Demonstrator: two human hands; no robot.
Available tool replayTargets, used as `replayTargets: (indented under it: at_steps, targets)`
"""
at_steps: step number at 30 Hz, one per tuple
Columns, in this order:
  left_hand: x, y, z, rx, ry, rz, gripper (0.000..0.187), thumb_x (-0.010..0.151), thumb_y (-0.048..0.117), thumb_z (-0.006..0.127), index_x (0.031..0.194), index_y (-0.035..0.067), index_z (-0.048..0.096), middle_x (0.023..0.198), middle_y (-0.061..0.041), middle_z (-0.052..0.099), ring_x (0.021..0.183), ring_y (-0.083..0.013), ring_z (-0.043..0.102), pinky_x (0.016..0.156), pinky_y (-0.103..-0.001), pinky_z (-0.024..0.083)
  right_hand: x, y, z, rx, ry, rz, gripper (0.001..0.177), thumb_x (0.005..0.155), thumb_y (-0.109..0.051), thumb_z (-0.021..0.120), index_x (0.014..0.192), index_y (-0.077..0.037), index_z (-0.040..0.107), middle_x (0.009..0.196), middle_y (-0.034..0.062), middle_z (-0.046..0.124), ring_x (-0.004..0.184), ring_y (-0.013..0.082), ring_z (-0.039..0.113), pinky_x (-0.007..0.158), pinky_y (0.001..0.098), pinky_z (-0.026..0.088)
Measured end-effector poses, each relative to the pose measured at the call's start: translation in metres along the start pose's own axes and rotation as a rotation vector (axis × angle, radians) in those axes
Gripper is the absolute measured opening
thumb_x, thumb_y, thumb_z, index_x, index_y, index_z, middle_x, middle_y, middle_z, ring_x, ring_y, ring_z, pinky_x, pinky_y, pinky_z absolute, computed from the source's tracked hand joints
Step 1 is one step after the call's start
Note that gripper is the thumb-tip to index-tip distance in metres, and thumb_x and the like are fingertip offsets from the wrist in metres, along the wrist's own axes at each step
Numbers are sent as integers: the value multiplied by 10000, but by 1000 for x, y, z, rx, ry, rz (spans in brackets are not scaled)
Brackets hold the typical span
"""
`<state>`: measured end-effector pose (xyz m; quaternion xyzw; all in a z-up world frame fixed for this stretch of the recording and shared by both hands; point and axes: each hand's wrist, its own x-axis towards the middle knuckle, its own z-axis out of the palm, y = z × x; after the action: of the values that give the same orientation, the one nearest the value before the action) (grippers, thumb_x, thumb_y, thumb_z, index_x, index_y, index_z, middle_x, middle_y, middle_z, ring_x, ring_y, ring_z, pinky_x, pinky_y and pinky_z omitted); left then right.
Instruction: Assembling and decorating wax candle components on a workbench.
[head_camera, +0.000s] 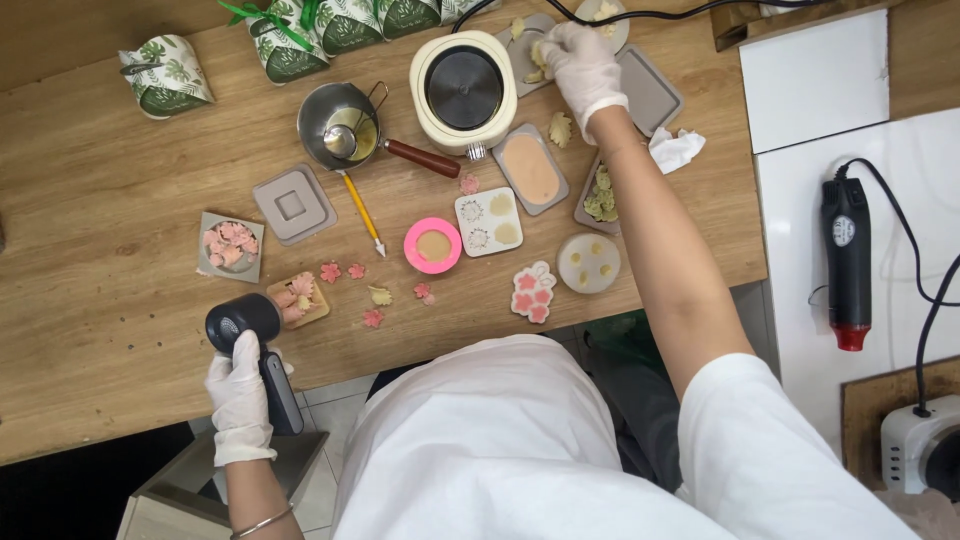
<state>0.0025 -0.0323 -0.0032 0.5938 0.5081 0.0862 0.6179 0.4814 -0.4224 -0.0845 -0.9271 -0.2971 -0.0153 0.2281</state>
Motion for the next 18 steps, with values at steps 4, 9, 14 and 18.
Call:
replayTargets:
  at_steps: [4, 9, 14, 18]
  targets:
    - [0, -8, 0, 8, 12, 3, 217, 1021, 271, 709, 1115, 83, 655, 816, -7, 631, 601, -117, 609, 536, -289, 544, -7, -2, -18, 1106, 78, 603, 124, 1023, -163, 666, 1022, -59, 733, 830, 52, 715, 638, 119, 602, 536, 258, 463]
    - [-8, 0, 11, 43, 45, -37, 217, 1010, 280, 703, 1109, 92, 659, 802, -11, 635, 579, -122, 604, 524, -284, 526, -8, 5, -33, 1547, 84, 711, 116, 1023, -102, 667, 1057, 3, 702, 896, 93, 736, 665, 139, 673, 557, 250, 528]
    - [-19, 6, 17, 62, 39, -34, 217, 1011, 283, 700, 1112, 96, 657, 796, -1, 623, 579, -124, 608, 505, -268, 478, -7, -2, -44, 1645, 124, 728, 147, 970, 71, 660, 1112, 98, 631, 985, 215, 755, 812, 240, 765, 742, 298, 659]
    - [-24, 12, 20, 56, 42, -58, 218, 1001, 276, 695, 1129, 103, 665, 779, -2, 621, 581, -116, 605, 514, -267, 496, -1, -2, -41, 1552, 109, 640, 198, 963, 103, 654, 1160, 81, 641, 1008, 188, 752, 849, 212, 761, 780, 270, 662]
